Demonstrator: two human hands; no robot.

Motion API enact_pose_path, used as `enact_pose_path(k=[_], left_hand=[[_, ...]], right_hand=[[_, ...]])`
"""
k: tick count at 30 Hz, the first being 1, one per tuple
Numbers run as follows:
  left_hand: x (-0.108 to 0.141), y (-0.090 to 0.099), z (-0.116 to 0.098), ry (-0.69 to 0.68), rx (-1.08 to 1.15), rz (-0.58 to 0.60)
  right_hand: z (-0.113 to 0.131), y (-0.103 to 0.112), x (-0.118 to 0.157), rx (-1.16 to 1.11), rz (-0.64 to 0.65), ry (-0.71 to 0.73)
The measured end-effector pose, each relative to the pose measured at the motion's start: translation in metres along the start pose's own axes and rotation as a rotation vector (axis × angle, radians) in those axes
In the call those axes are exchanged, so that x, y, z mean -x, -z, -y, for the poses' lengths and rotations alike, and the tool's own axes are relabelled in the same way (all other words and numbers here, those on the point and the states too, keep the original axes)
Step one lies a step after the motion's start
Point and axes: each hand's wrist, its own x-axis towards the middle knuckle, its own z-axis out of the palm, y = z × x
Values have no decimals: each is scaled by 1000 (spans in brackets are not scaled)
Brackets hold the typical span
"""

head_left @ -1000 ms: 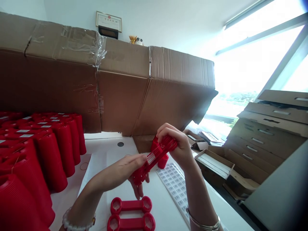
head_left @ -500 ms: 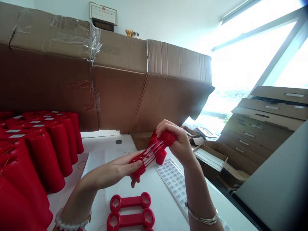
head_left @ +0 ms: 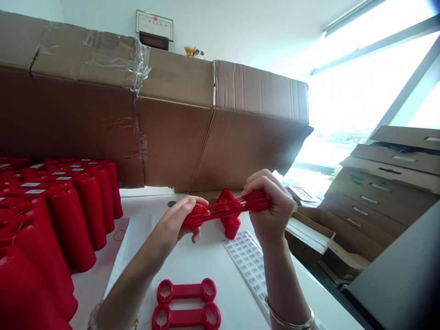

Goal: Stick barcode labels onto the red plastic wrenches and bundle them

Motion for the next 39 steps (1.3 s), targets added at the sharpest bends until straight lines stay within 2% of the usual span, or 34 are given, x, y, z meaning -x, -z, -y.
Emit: enact_pose_path(k=[3, 5, 10, 14, 16, 18, 21, 24, 27, 30, 35, 39], left_hand=[[-1, -14, 4, -110, 27, -252], [-2, -16, 5, -158, 61, -372], [-1, -9, 3, -209, 123, -494], [3, -8, -2, -232, 133, -533], [4, -8, -4, -260, 148, -528], [5, -6, -6, -313, 153, -469], [7, 1, -8, -387, 72, -266], [10, 9, -11, -358, -66, -95], [13, 11, -12, -301, -158, -112], [11, 11, -13, -288, -146, -162], [3, 16, -10, -241, -134, -236], [-2, 20, -7, -258, -149, -297]], right_hand=[[5, -9, 3, -12, -24, 9], [8, -14, 5, -37, -3, 20], [15, -24, 9, -88, 58, 45], [16, -29, 11, -129, 15, 105], [16, -31, 12, -158, -6, 119], [18, -32, 12, -168, -37, 105], [18, -33, 12, -169, -112, 42], [17, -32, 12, -166, -139, -70], [13, -30, 12, -152, -103, -169], [10, -28, 13, -153, -26, -233], [5, -23, 10, -171, 220, -356], [2, -16, 6, -172, 418, -424]])
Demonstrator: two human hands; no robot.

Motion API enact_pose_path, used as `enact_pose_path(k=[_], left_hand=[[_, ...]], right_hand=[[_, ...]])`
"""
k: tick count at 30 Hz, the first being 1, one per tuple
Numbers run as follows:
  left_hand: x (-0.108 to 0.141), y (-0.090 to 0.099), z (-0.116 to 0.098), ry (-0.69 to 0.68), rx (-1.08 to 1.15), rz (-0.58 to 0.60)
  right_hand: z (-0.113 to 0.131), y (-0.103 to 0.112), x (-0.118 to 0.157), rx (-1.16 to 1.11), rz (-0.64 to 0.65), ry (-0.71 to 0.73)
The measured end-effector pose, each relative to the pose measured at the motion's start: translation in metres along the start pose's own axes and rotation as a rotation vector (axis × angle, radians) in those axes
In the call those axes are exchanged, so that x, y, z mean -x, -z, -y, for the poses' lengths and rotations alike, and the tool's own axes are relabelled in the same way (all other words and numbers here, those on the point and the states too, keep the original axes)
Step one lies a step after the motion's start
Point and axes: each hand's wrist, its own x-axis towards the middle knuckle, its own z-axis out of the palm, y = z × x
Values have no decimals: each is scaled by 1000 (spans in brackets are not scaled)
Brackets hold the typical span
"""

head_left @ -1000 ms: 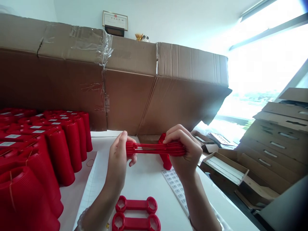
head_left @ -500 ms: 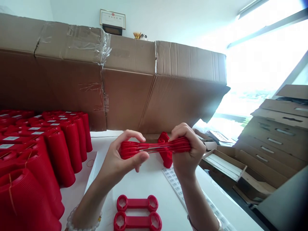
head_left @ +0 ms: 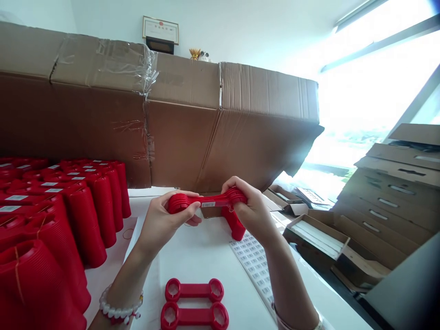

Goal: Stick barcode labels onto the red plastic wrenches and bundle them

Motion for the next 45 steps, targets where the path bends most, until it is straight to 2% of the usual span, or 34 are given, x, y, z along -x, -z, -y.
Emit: enact_pose_path(k=[2, 5, 11, 16, 19, 22, 32, 35, 38, 41, 45], left_hand=[[1, 1, -2, -27, -9, -18], [7, 3, -10, -82, -16, -25], [20, 7, -21, -274, -146, 22], [26, 9, -22, -498, -265, 97], [29, 8, -26, -527, -266, 109], [29, 5, -29, -511, -250, 114], [33, -4, -33, -401, -203, 27], [28, -11, -30, -268, -101, -77], [18, -14, -20, -19, 15, -170], [7, -11, -8, 142, 64, -163], [-2, -5, 1, 217, -4, -78]], right_hand=[[1, 6, 1, 13, 88, -52], [7, 19, 6, 57, 149, -78], [38, 39, 25, 182, 310, 131], [57, 28, 31, 345, 194, 286], [59, 21, 29, 350, 112, 436], [58, 20, 27, 371, 80, 498], [61, 15, 28, 409, 79, 498], [58, 8, 27, 504, 13, 459], [51, -2, 24, 599, -30, 462], [41, -11, 19, 632, 46, 472], [25, -17, 12, 650, 124, 442]])
